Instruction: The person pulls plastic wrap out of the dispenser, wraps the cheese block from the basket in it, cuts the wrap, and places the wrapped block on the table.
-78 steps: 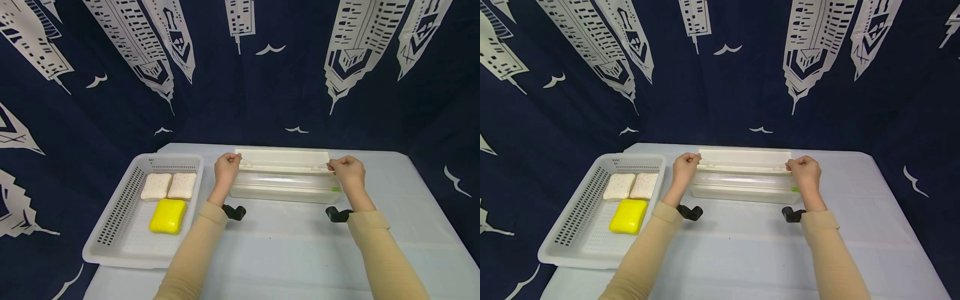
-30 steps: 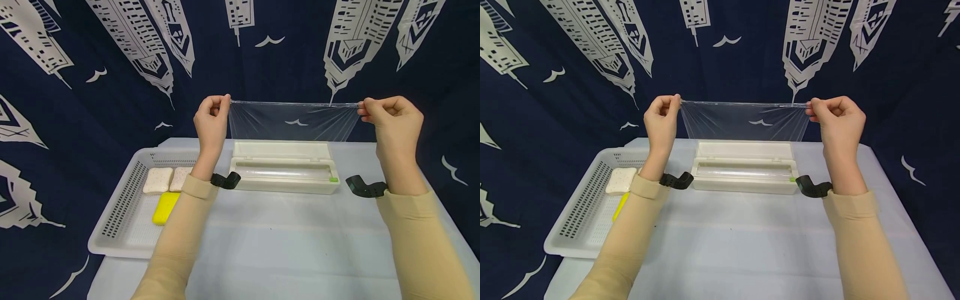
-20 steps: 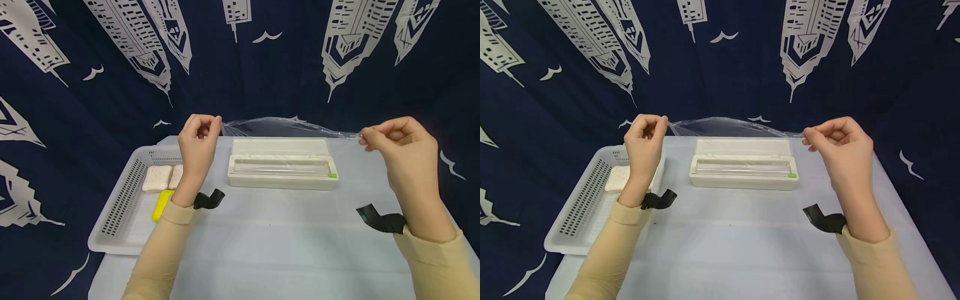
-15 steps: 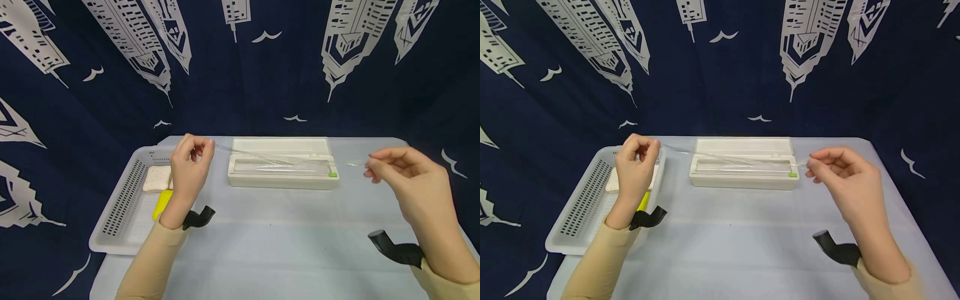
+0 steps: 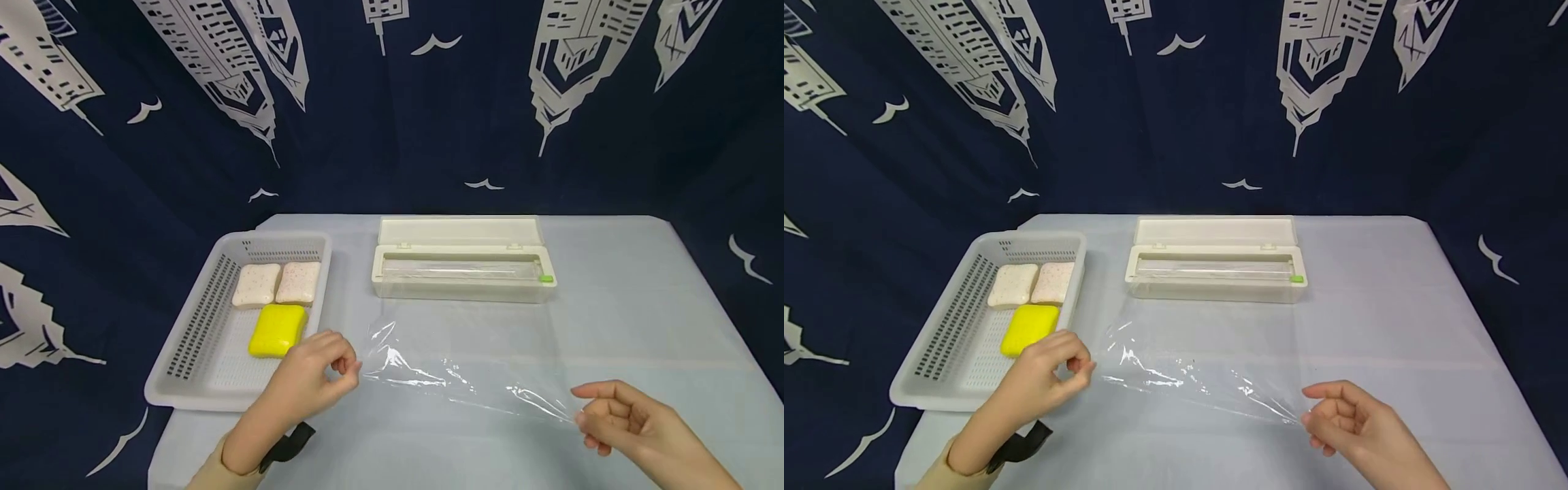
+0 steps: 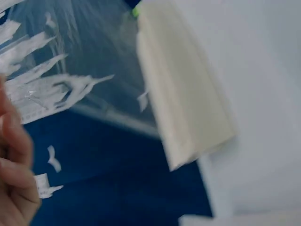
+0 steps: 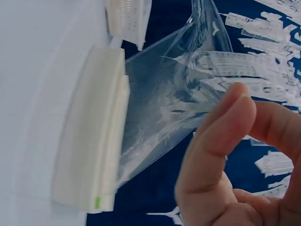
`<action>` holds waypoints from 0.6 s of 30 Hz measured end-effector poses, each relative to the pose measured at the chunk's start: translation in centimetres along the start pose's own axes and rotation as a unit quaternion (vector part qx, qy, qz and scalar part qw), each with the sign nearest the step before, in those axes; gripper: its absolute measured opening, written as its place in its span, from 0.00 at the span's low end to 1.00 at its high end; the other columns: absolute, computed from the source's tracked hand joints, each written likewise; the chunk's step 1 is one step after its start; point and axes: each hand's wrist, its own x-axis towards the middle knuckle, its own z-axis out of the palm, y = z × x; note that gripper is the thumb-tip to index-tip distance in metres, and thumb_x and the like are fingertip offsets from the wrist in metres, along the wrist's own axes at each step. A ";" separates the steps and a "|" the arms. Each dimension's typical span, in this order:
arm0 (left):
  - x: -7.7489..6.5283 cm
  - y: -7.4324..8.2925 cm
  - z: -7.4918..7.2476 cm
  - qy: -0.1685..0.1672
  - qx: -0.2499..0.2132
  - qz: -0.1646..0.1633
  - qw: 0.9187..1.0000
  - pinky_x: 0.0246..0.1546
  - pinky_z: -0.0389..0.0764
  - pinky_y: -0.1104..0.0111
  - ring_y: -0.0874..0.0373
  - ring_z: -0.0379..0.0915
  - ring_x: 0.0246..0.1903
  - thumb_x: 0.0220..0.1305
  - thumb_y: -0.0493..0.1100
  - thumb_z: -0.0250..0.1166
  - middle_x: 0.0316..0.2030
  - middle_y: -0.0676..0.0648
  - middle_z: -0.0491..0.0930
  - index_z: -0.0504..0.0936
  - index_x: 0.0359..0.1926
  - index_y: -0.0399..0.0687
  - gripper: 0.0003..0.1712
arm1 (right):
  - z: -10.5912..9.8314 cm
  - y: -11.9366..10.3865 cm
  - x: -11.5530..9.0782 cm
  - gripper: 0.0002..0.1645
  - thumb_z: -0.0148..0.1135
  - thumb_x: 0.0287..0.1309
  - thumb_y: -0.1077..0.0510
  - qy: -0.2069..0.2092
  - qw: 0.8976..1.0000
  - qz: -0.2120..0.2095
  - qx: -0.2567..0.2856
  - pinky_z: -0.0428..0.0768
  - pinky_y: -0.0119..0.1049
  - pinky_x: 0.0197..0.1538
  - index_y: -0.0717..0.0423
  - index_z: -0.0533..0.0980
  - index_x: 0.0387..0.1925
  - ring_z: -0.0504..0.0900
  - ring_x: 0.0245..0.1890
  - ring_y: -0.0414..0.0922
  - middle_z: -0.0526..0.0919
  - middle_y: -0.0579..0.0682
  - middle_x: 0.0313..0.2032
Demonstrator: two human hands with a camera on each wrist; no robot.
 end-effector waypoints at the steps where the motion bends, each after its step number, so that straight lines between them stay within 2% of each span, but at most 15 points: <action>1: -0.7 0.2 0.4 -0.030 0.001 -0.014 0.999 0.26 0.65 0.86 0.72 0.62 0.24 0.46 0.35 0.67 0.19 0.62 0.68 0.72 0.20 0.56 0.13 | 0.2 0.8 0.1 0.28 0.59 0.68 0.55 -0.020 1.000 0.009 0.008 0.79 0.32 0.35 0.67 0.64 0.61 0.79 0.28 0.46 0.82 0.48 0.31; 3: -2.1 0.5 1.3 -0.080 -0.003 -0.039 0.996 0.24 0.63 0.87 0.74 0.60 0.23 0.45 0.35 0.69 0.18 0.63 0.66 0.71 0.19 0.57 0.14 | 0.6 2.3 0.3 0.27 0.58 0.68 0.57 -0.058 0.998 0.019 0.022 0.79 0.32 0.33 0.71 0.63 0.58 0.78 0.26 0.44 0.80 0.48 0.29; 6: -3.9 1.0 2.5 -0.141 -0.026 -0.077 0.987 0.22 0.62 0.87 0.76 0.57 0.21 0.47 0.36 0.69 0.17 0.64 0.64 0.71 0.18 0.57 0.16 | 1.2 4.6 0.3 0.22 0.58 0.67 0.59 -0.089 0.995 0.028 0.043 0.79 0.31 0.29 0.71 0.63 0.52 0.76 0.23 0.40 0.77 0.46 0.27; 8: -4.9 1.3 3.1 -0.177 -0.052 -0.107 0.977 0.21 0.64 0.86 0.76 0.57 0.20 0.49 0.36 0.69 0.17 0.65 0.63 0.72 0.18 0.57 0.15 | 1.8 5.8 0.5 0.18 0.58 0.66 0.61 -0.092 0.995 0.019 0.046 0.78 0.31 0.27 0.70 0.64 0.48 0.76 0.22 0.38 0.76 0.43 0.25; 10: -5.8 1.5 3.6 -0.212 -0.083 -0.141 0.964 0.20 0.66 0.84 0.77 0.58 0.20 0.52 0.37 0.68 0.17 0.65 0.64 0.73 0.19 0.57 0.14 | 2.4 6.8 0.6 0.16 0.59 0.66 0.60 -0.082 0.996 0.021 0.038 0.78 0.30 0.27 0.67 0.65 0.46 0.75 0.22 0.36 0.75 0.41 0.24; 12: -6.6 1.6 4.3 -0.239 -0.103 -0.164 0.952 0.20 0.67 0.82 0.76 0.58 0.19 0.55 0.38 0.67 0.17 0.65 0.64 0.73 0.20 0.57 0.14 | 2.9 7.5 0.8 0.16 0.59 0.66 0.60 -0.071 0.997 0.014 0.014 0.77 0.29 0.28 0.66 0.65 0.45 0.75 0.22 0.34 0.75 0.39 0.23; 14: -7.3 1.7 5.0 -0.258 -0.112 -0.179 0.943 0.20 0.66 0.81 0.76 0.57 0.19 0.58 0.39 0.66 0.17 0.65 0.63 0.73 0.20 0.57 0.14 | 3.5 8.1 1.0 0.17 0.60 0.65 0.58 -0.052 0.998 0.017 -0.027 0.75 0.28 0.29 0.65 0.65 0.45 0.74 0.21 0.33 0.75 0.38 0.23; 16: -8.0 1.6 6.0 -0.265 -0.102 -0.184 0.941 0.19 0.65 0.81 0.75 0.56 0.18 0.60 0.40 0.65 0.16 0.65 0.62 0.71 0.20 0.57 0.15 | 4.2 8.4 1.3 0.17 0.61 0.65 0.57 -0.028 0.996 0.020 -0.081 0.73 0.27 0.28 0.62 0.64 0.45 0.73 0.21 0.32 0.75 0.38 0.23; 18: -8.5 1.4 7.0 -0.265 -0.073 -0.183 0.944 0.19 0.62 0.81 0.74 0.54 0.18 0.61 0.41 0.64 0.16 0.65 0.60 0.69 0.19 0.57 0.17 | 5.1 8.5 1.7 0.17 0.63 0.63 0.57 0.004 0.990 0.021 -0.139 0.71 0.27 0.27 0.59 0.64 0.44 0.70 0.20 0.32 0.74 0.39 0.23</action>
